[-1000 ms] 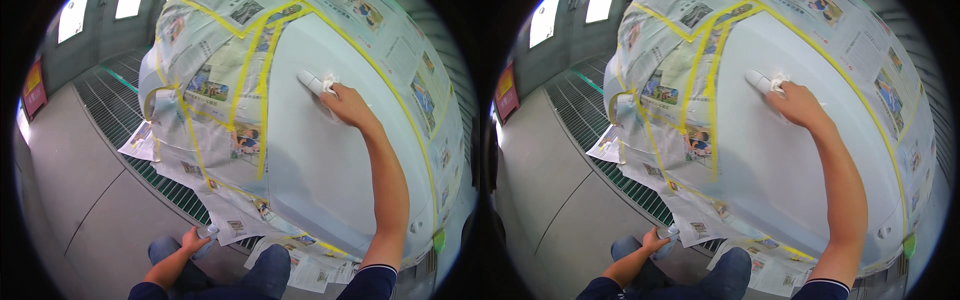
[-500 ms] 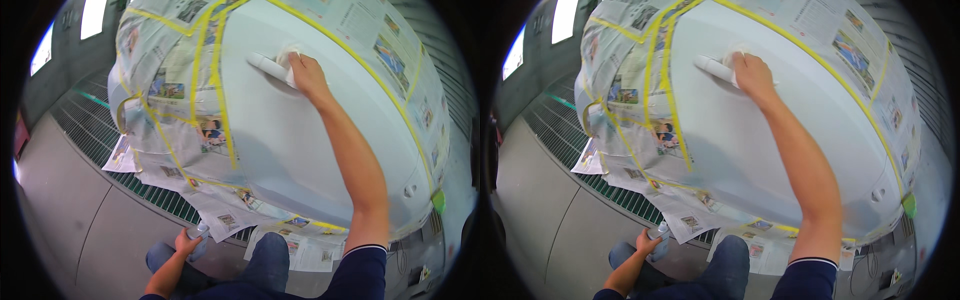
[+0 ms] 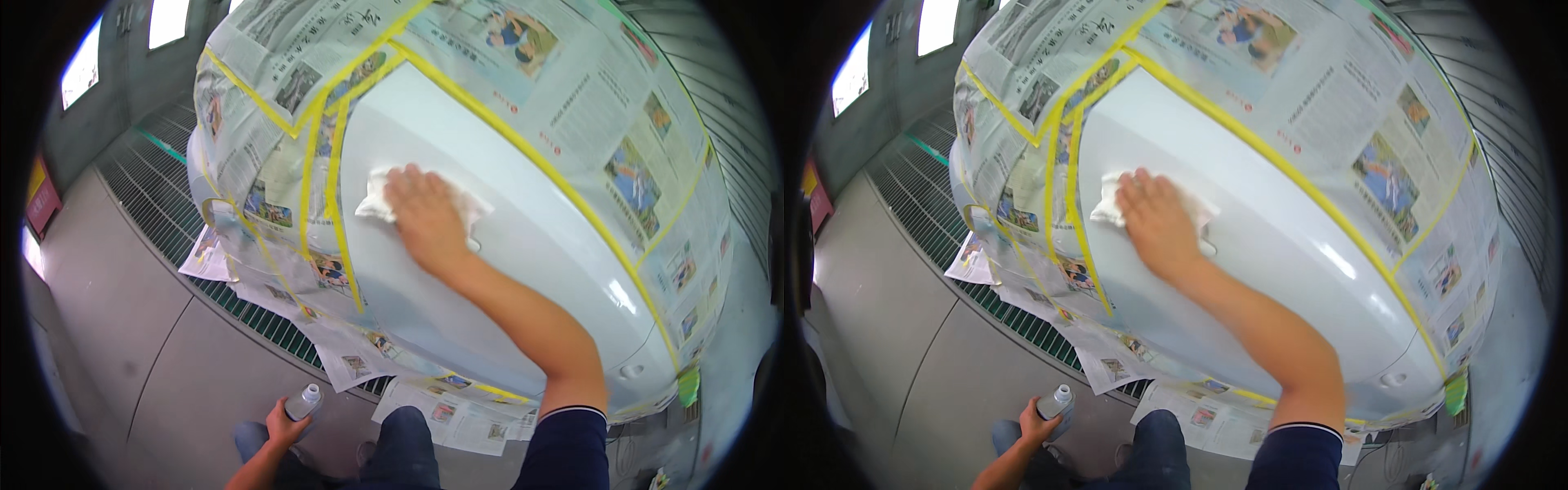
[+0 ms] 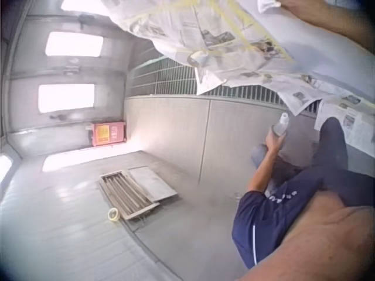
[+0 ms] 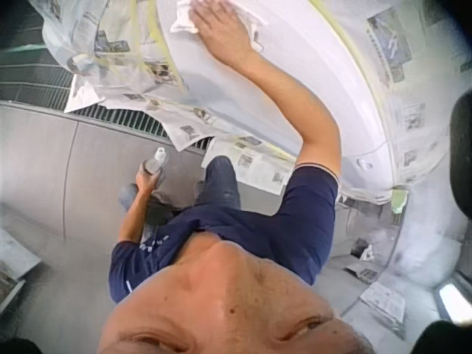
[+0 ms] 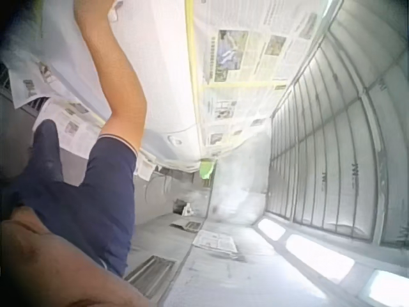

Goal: The person wipes the hood and front fender of a white car with a white cloth, repeatedly applying liquid from a small bottle to the cloth. The car is masked with newspaper and yellow tape. The person works methodically across the hood and fender surfaces.

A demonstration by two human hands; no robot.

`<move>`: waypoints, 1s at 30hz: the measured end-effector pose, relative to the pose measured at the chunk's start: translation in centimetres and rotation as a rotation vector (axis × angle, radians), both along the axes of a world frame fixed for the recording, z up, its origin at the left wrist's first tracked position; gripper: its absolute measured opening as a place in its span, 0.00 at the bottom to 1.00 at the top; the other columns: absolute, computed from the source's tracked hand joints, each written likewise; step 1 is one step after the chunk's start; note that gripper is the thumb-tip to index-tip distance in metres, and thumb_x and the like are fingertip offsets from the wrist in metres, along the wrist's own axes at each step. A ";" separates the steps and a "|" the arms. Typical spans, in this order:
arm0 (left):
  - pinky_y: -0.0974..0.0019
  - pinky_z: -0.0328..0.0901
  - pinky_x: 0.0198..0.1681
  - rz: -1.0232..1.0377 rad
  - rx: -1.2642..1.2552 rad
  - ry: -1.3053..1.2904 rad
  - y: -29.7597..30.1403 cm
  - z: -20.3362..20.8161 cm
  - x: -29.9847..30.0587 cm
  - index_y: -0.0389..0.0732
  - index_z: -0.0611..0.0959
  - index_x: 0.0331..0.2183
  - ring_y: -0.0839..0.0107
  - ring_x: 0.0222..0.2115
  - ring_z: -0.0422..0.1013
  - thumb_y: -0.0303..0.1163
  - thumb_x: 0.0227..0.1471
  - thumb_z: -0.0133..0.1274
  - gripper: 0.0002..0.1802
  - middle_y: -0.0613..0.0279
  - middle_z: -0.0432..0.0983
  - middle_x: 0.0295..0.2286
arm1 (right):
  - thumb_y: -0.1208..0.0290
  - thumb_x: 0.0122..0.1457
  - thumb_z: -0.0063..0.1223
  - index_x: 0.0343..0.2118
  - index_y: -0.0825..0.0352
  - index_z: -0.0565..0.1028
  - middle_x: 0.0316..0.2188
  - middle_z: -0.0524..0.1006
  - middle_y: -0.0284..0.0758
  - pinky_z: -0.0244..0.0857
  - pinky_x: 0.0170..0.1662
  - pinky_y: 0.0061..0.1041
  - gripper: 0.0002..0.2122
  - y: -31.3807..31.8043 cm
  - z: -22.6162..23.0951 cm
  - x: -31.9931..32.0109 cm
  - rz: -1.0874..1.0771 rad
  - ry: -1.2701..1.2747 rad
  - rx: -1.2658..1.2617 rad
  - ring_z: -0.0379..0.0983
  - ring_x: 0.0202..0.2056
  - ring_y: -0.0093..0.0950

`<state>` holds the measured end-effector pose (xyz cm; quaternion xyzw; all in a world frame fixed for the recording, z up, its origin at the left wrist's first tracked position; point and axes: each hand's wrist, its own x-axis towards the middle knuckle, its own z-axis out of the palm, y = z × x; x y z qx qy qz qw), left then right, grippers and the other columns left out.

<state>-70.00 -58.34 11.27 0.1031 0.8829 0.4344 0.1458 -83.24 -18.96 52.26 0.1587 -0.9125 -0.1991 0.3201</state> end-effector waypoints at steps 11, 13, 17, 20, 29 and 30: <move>0.54 0.73 0.45 0.180 0.101 -0.096 -9.1 23.1 6.6 0.34 0.77 0.49 0.47 0.41 0.80 0.43 0.35 0.73 0.40 0.42 0.82 0.37 | 0.72 0.61 0.50 0.55 0.67 0.76 0.59 0.76 0.36 0.55 0.70 0.42 0.19 -1.9 5.8 -9.1 0.155 -0.329 -0.101 0.65 0.65 0.36; 0.55 0.73 0.45 0.272 0.125 -0.133 -10.6 27.3 7.3 0.34 0.77 0.48 0.48 0.41 0.80 0.41 0.35 0.73 0.39 0.43 0.82 0.37 | 0.72 0.59 0.54 0.54 0.67 0.77 0.59 0.75 0.37 0.54 0.70 0.42 0.19 -2.4 9.0 -9.5 0.142 -0.239 -0.042 0.66 0.65 0.35; 0.54 0.73 0.46 0.285 0.105 -0.101 -14.3 34.3 6.9 0.32 0.77 0.49 0.49 0.41 0.80 0.40 0.36 0.72 0.39 0.42 0.82 0.38 | 0.70 0.57 0.58 0.53 0.69 0.77 0.57 0.77 0.39 0.58 0.67 0.43 0.20 -3.4 10.0 -6.7 0.036 -0.612 -0.035 0.68 0.62 0.39; 0.53 0.73 0.45 0.278 0.093 0.055 -17.7 38.8 5.0 0.31 0.77 0.49 0.49 0.41 0.80 0.42 0.36 0.74 0.40 0.41 0.82 0.38 | 0.67 0.64 0.55 0.54 0.69 0.76 0.53 0.79 0.40 0.64 0.63 0.39 0.18 -8.9 8.7 -3.5 -0.041 -0.566 -0.672 0.72 0.59 0.39; 0.54 0.74 0.41 0.119 -0.030 0.303 -25.1 60.1 -8.2 0.37 0.80 0.47 0.47 0.36 0.80 0.49 0.37 0.71 0.37 0.46 0.82 0.35 | 0.66 0.74 0.42 0.64 0.66 0.65 0.58 0.74 0.36 0.67 0.60 0.33 0.19 -32.5 16.0 -2.4 0.089 -1.231 -2.276 0.73 0.57 0.29; 0.54 0.74 0.40 0.115 -0.092 0.319 -25.7 61.6 -9.0 0.37 0.81 0.46 0.48 0.35 0.80 0.48 0.37 0.70 0.37 0.47 0.82 0.34 | 0.66 0.74 0.42 0.63 0.67 0.66 0.57 0.74 0.36 0.67 0.60 0.32 0.19 -34.9 16.8 -3.1 0.126 -1.283 -2.282 0.73 0.56 0.29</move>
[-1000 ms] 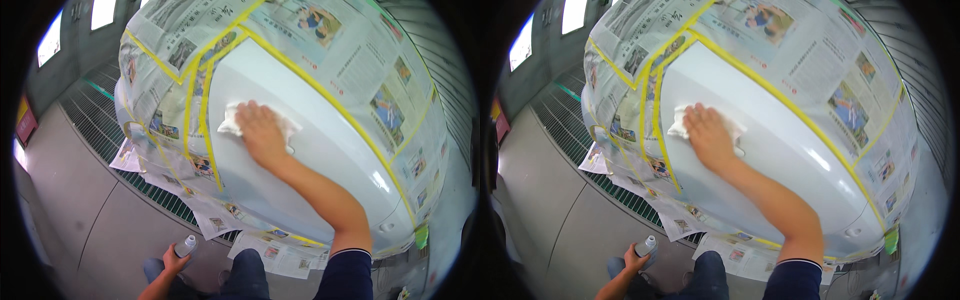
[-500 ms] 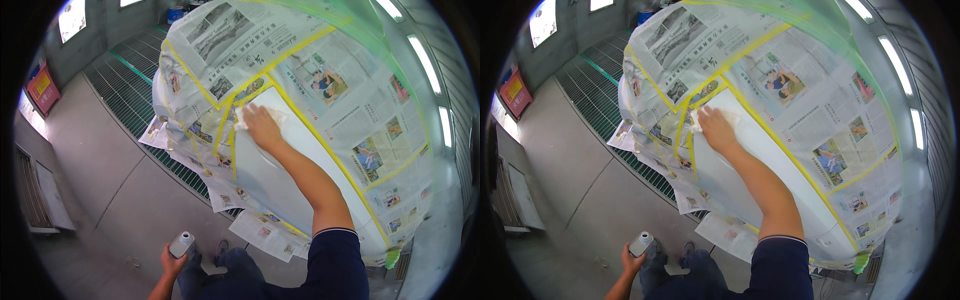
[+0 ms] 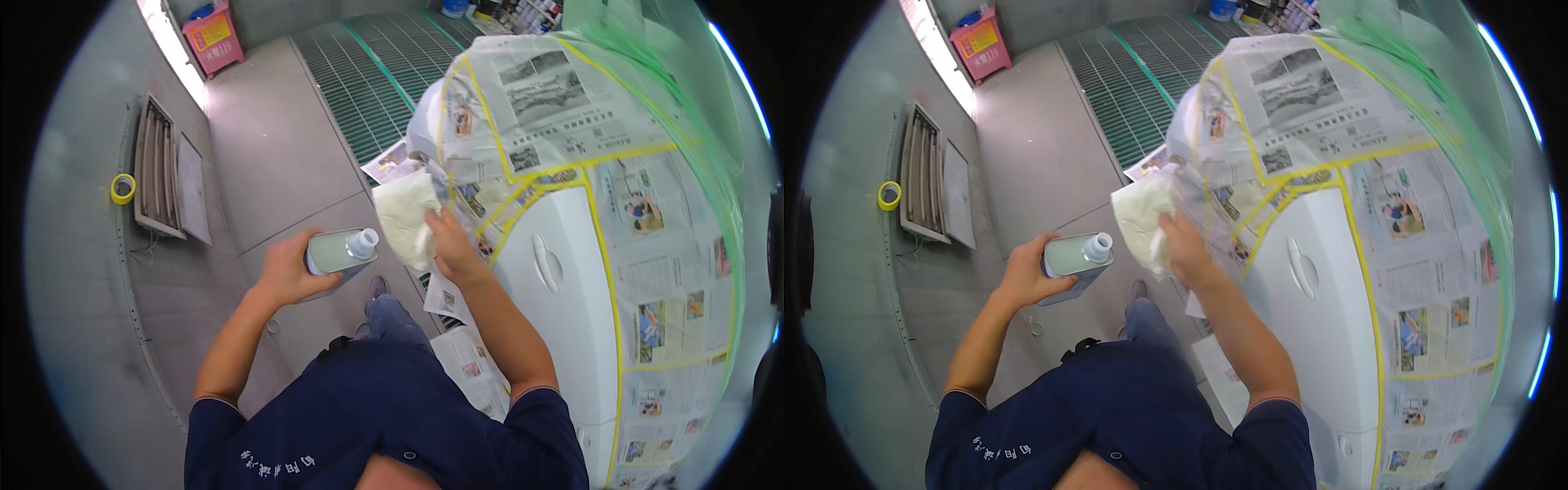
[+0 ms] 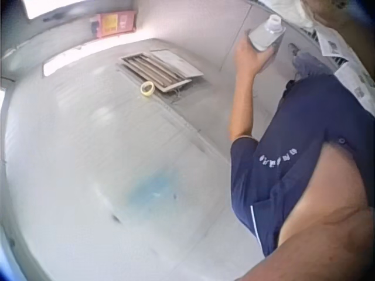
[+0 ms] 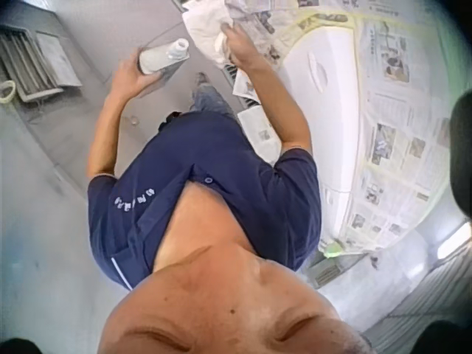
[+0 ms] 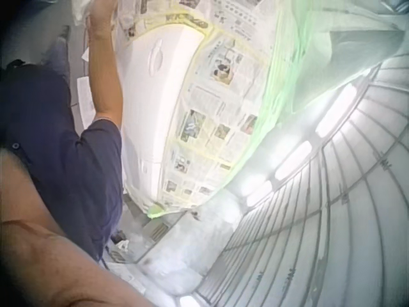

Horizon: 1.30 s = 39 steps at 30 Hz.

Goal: The person wipes the hood and front fender of a white car with a white cloth, repeatedly applying liquid from a small bottle to the cloth. The car is masked with newspaper and yellow tape. The person works methodically across the hood and fender surfaces.

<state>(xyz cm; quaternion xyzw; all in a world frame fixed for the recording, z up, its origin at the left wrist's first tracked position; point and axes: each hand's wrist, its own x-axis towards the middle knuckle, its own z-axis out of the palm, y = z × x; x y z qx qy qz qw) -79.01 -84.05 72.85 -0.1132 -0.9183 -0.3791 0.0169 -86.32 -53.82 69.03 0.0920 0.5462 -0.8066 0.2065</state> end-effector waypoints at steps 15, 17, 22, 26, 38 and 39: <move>0.52 0.71 0.33 -0.049 -0.692 -0.217 -5.5 8.6 -22.1 0.35 0.78 0.32 0.48 0.28 0.78 0.51 0.35 0.66 0.31 0.48 0.80 0.24 | 0.57 0.78 0.26 0.67 0.65 0.62 0.62 0.70 0.39 0.61 0.66 0.40 0.23 -15.2 0.4 -20.9 0.503 -0.358 -0.507 0.68 0.62 0.35; 0.51 0.71 0.33 -0.045 -0.730 -0.276 -5.9 9.1 -25.2 0.34 0.78 0.31 0.48 0.28 0.78 0.53 0.35 0.66 0.31 0.48 0.79 0.23 | 0.57 0.78 0.26 0.67 0.65 0.61 0.63 0.70 0.38 0.61 0.66 0.41 0.23 -16.3 0.3 -23.8 0.513 -0.376 -0.519 0.68 0.62 0.35; 0.51 0.72 0.32 -0.064 -0.778 -0.353 -7.6 8.7 -33.2 0.34 0.79 0.31 0.47 0.26 0.78 0.54 0.34 0.65 0.32 0.48 0.79 0.22 | 0.58 0.78 0.26 0.66 0.64 0.63 0.61 0.72 0.38 0.64 0.64 0.41 0.23 -18.5 -1.8 -30.9 0.525 -0.454 -0.620 0.70 0.60 0.34; 0.52 0.73 0.32 -0.127 -0.805 -0.410 -8.8 7.9 -40.2 0.34 0.80 0.30 0.48 0.26 0.78 0.54 0.33 0.65 0.31 0.49 0.79 0.21 | 0.59 0.77 0.27 0.65 0.64 0.65 0.60 0.73 0.37 0.67 0.61 0.42 0.22 -20.6 -3.9 -36.4 0.473 -0.520 -0.655 0.72 0.58 0.34; 0.53 0.73 0.33 -0.324 -0.871 -0.425 -15.0 5.0 -64.3 0.37 0.84 0.27 0.51 0.28 0.79 0.52 0.32 0.62 0.27 0.51 0.81 0.23 | 0.57 0.77 0.28 0.61 0.64 0.69 0.54 0.77 0.37 0.69 0.59 0.43 0.21 -27.1 -6.2 -56.4 0.309 -0.511 -0.607 0.76 0.54 0.34; 0.53 0.73 0.34 -0.335 -0.869 -0.413 -15.7 5.1 -66.7 0.37 0.84 0.27 0.51 0.28 0.79 0.52 0.32 0.62 0.27 0.51 0.81 0.23 | 0.57 0.77 0.28 0.61 0.64 0.69 0.54 0.77 0.37 0.69 0.59 0.43 0.21 -27.7 -6.5 -58.5 0.294 -0.505 -0.617 0.76 0.54 0.34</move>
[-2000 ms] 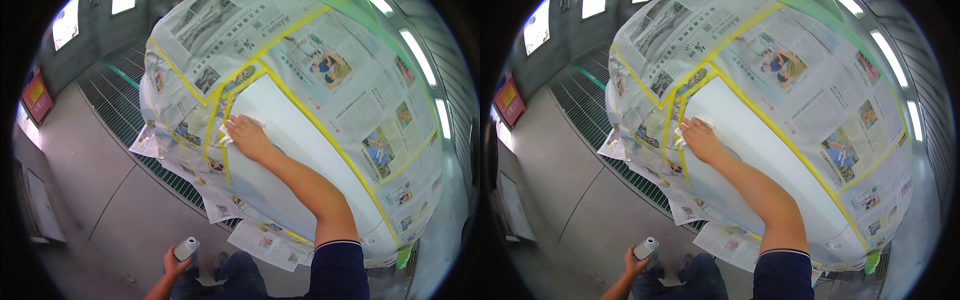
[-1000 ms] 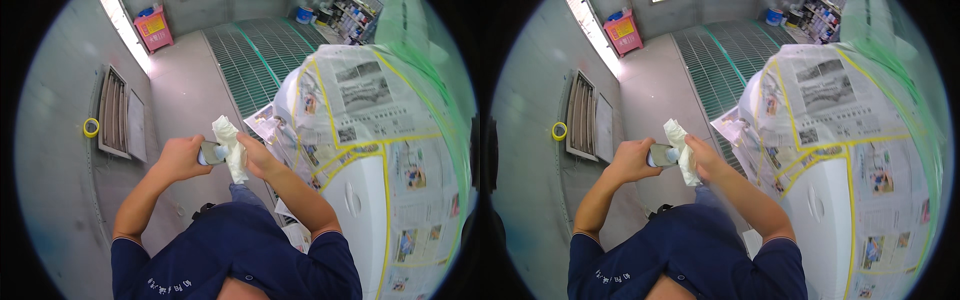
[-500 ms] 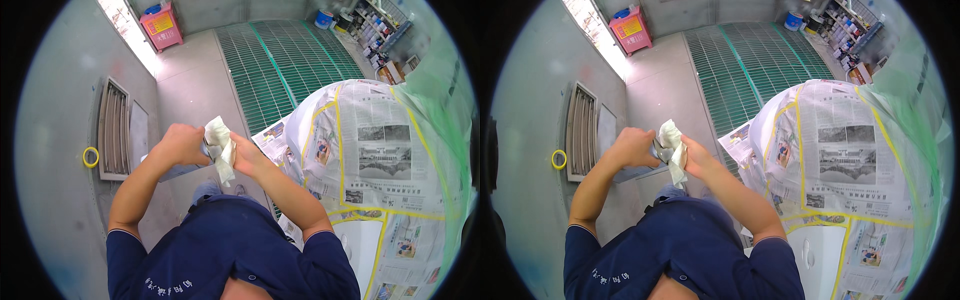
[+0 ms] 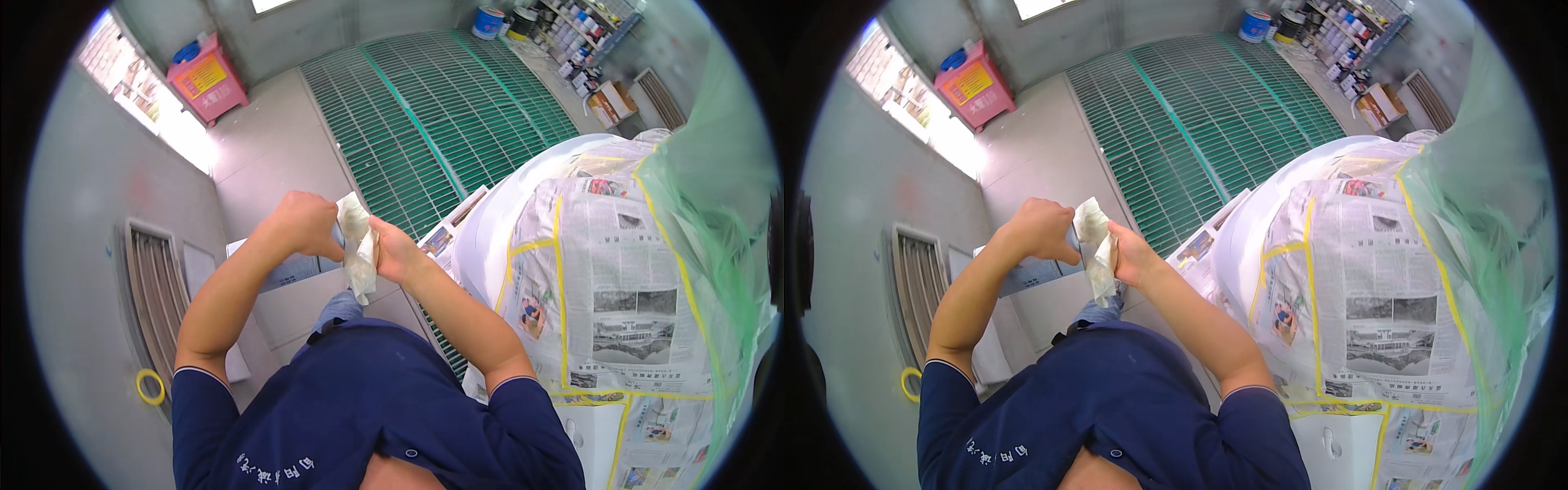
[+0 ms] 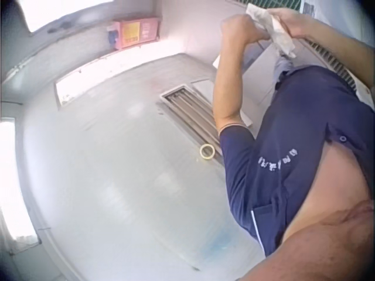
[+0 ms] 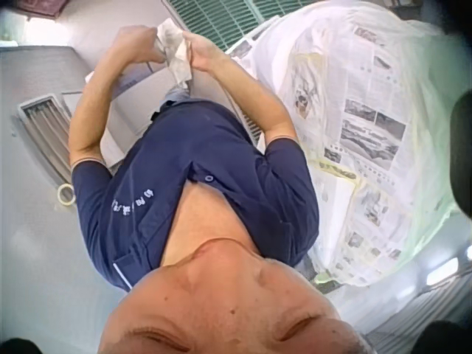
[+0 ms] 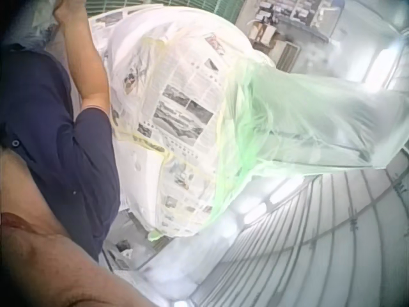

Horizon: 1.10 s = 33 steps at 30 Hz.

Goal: The person wipes the hood and front fender of a white car with a white cloth, repeatedly applying liquid from a small bottle to the cloth. The car is masked with newspaper and yellow tape. The person works methodically across the hood and fender surfaces.

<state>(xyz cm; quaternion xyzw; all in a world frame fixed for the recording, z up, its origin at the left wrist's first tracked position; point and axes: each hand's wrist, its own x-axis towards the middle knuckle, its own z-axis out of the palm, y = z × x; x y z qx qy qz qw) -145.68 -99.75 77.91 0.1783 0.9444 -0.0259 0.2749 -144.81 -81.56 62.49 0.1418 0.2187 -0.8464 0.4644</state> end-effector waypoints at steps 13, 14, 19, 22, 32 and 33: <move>0.49 0.72 0.42 0.040 0.447 0.336 -1.1 -8.4 -27.2 0.37 0.79 0.46 0.45 0.38 0.79 0.48 0.38 0.70 0.36 0.43 0.82 0.34 | 0.68 0.65 0.53 0.47 0.67 0.78 0.39 0.78 0.34 0.70 0.41 0.31 0.11 -1.7 -4.0 -29.2 -0.541 0.441 0.558 0.76 0.39 0.27; 0.49 0.73 0.42 0.041 0.508 0.363 -1.0 -9.7 -29.4 0.37 0.79 0.46 0.44 0.37 0.79 0.46 0.38 0.70 0.35 0.43 0.83 0.34 | 0.68 0.64 0.54 0.46 0.67 0.76 0.38 0.77 0.34 0.69 0.40 0.32 0.12 -0.8 -3.8 -31.0 -0.571 0.464 0.518 0.75 0.38 0.27; 0.51 0.72 0.45 0.021 0.689 0.349 0.3 -15.8 -40.8 0.34 0.76 0.50 0.44 0.40 0.79 0.39 0.37 0.72 0.39 0.41 0.81 0.37 | 0.66 0.66 0.50 0.59 0.67 0.69 0.47 0.78 0.39 0.72 0.51 0.40 0.20 6.0 -5.7 -38.9 -0.809 0.191 0.169 0.77 0.46 0.34; 0.55 0.71 0.48 0.042 0.821 0.283 1.7 -17.5 -46.3 0.33 0.75 0.51 0.53 0.41 0.79 0.36 0.38 0.72 0.39 0.45 0.81 0.38 | 0.63 0.67 0.46 0.65 0.66 0.64 0.57 0.75 0.44 0.68 0.61 0.49 0.25 9.5 -8.9 -41.9 -0.995 -0.024 -0.072 0.74 0.56 0.42; 0.55 0.69 0.52 -0.185 0.786 0.038 10.4 -24.5 -60.7 0.37 0.73 0.54 0.53 0.46 0.76 0.37 0.37 0.72 0.42 0.48 0.78 0.44 | 0.64 0.66 0.48 0.64 0.65 0.66 0.57 0.75 0.42 0.64 0.63 0.50 0.24 15.6 -18.2 -42.0 -1.614 -0.338 -0.159 0.72 0.59 0.43; 0.59 0.67 0.54 -0.189 0.764 -0.036 12.2 -25.0 -61.4 0.36 0.72 0.55 0.61 0.47 0.75 0.33 0.38 0.71 0.42 0.53 0.77 0.44 | 0.64 0.66 0.48 0.64 0.65 0.66 0.58 0.75 0.42 0.64 0.63 0.50 0.24 15.8 -19.4 -41.4 -1.671 -0.362 -0.142 0.72 0.59 0.43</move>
